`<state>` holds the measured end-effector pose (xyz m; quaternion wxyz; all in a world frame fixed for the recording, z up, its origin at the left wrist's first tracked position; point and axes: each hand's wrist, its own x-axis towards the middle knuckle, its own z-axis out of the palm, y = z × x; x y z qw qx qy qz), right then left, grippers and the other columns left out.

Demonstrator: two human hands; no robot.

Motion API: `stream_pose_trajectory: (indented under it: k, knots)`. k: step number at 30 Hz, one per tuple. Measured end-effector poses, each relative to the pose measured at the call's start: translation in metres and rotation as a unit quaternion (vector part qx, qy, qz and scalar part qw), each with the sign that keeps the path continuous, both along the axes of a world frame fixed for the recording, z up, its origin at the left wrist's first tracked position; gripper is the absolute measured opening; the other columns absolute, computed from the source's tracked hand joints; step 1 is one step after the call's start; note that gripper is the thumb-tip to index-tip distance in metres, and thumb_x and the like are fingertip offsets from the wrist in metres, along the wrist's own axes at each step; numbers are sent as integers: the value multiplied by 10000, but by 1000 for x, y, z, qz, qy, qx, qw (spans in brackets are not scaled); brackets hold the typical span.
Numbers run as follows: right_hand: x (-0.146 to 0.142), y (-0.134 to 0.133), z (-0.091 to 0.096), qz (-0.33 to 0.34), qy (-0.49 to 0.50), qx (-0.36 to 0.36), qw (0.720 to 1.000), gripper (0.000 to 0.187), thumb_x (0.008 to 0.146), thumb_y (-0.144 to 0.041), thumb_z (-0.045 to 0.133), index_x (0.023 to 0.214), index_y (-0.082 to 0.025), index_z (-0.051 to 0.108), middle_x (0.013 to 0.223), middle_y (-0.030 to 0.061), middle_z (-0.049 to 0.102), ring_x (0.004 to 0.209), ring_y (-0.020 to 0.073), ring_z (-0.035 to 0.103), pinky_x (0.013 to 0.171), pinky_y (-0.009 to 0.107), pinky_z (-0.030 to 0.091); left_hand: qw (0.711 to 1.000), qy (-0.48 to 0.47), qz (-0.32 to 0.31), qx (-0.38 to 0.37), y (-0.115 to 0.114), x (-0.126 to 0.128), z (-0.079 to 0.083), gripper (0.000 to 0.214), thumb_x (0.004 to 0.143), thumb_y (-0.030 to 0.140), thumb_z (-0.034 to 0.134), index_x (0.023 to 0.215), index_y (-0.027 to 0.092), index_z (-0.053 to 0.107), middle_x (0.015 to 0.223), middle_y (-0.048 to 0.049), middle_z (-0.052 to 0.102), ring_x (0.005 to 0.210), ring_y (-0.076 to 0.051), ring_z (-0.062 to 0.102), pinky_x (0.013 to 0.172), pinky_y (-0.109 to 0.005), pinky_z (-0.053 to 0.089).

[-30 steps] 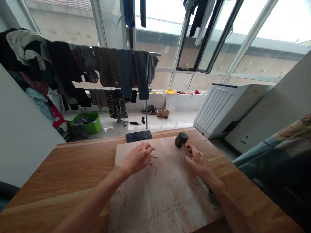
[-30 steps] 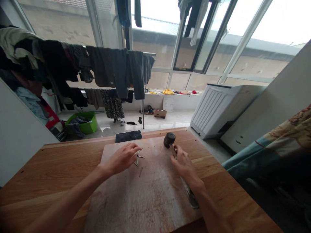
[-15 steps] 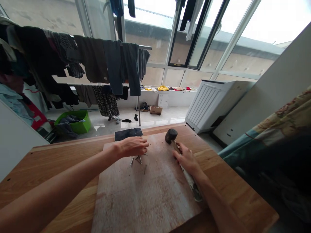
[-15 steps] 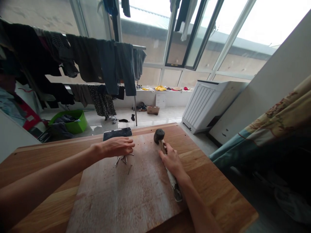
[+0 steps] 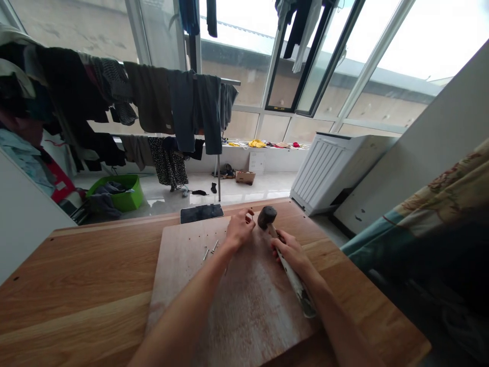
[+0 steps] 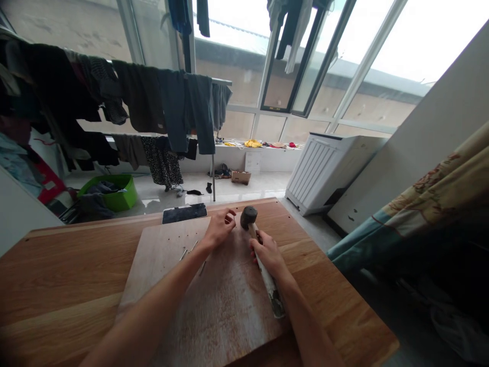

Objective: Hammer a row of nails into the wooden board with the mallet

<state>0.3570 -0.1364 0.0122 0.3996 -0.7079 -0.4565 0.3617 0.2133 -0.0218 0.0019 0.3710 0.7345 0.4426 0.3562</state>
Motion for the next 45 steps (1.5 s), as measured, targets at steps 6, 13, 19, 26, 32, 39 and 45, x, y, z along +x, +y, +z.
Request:
stream_pose_trajectory:
  k: [6, 13, 19, 26, 32, 39, 45]
  knots:
    - [-1, 2, 0, 0, 10, 3, 1000, 225, 761, -284, 564, 963, -191, 600, 669, -23, 609, 532, 144, 599, 419, 213, 465, 996, 1, -42, 80, -8, -2, -10, 190, 835, 133, 587, 952, 229, 703, 846, -1, 725, 698, -123, 645, 685, -224, 500]
    - [-4, 0, 5, -14, 34, 4, 999, 172, 767, -287, 552, 909, -196, 587, 594, -47, 558, 488, 135, 565, 423, 219, 467, 996, 27, -43, 79, -6, -2, -10, 170, 861, 138, 589, 954, 218, 707, 881, -14, 745, 758, -148, 670, 730, -254, 522]
    - [-6, -4, 9, -16, 66, 43, 997, 198, 784, -358, 554, 901, -198, 555, 567, -62, 526, 471, 128, 541, 441, 233, 489, 994, 41, -46, 86, -8, -3, -7, 154, 846, 136, 613, 915, 217, 724, 940, -14, 751, 738, -140, 669, 745, -259, 531]
    - [-17, -14, 23, 24, 128, 83, 988, 276, 826, -459, 553, 920, -201, 521, 495, -102, 454, 349, 84, 396, 321, 190, 352, 998, -5, -26, 58, -4, -1, -13, 330, 815, 122, 683, 1134, 206, 672, 870, -29, 772, 775, -162, 709, 773, -279, 545]
    - [-25, -15, 28, 29, 112, 101, 988, 349, 785, -470, 578, 1000, -198, 540, 619, -86, 497, 345, 69, 415, 287, 189, 335, 998, -5, -18, 55, -3, 1, -14, 310, 815, 138, 697, 1116, 209, 673, 876, -32, 780, 786, -169, 718, 755, -278, 540]
    - [-22, -14, 15, 37, 44, 73, 996, 248, 831, -406, 542, 984, -214, 575, 559, -80, 496, 350, 90, 432, 306, 196, 371, 998, 23, -18, 53, -6, -2, -9, 286, 813, 127, 678, 1081, 225, 695, 869, -23, 778, 800, -175, 712, 752, -281, 527]
    - [-22, -10, 12, 13, 69, 93, 993, 294, 816, -429, 543, 1003, -203, 574, 596, -66, 519, 349, 95, 437, 295, 207, 357, 998, 30, -37, 32, -5, -5, 0, 452, 781, 117, 691, 1221, 200, 634, 1034, -62, 761, 752, -157, 694, 740, -277, 548]
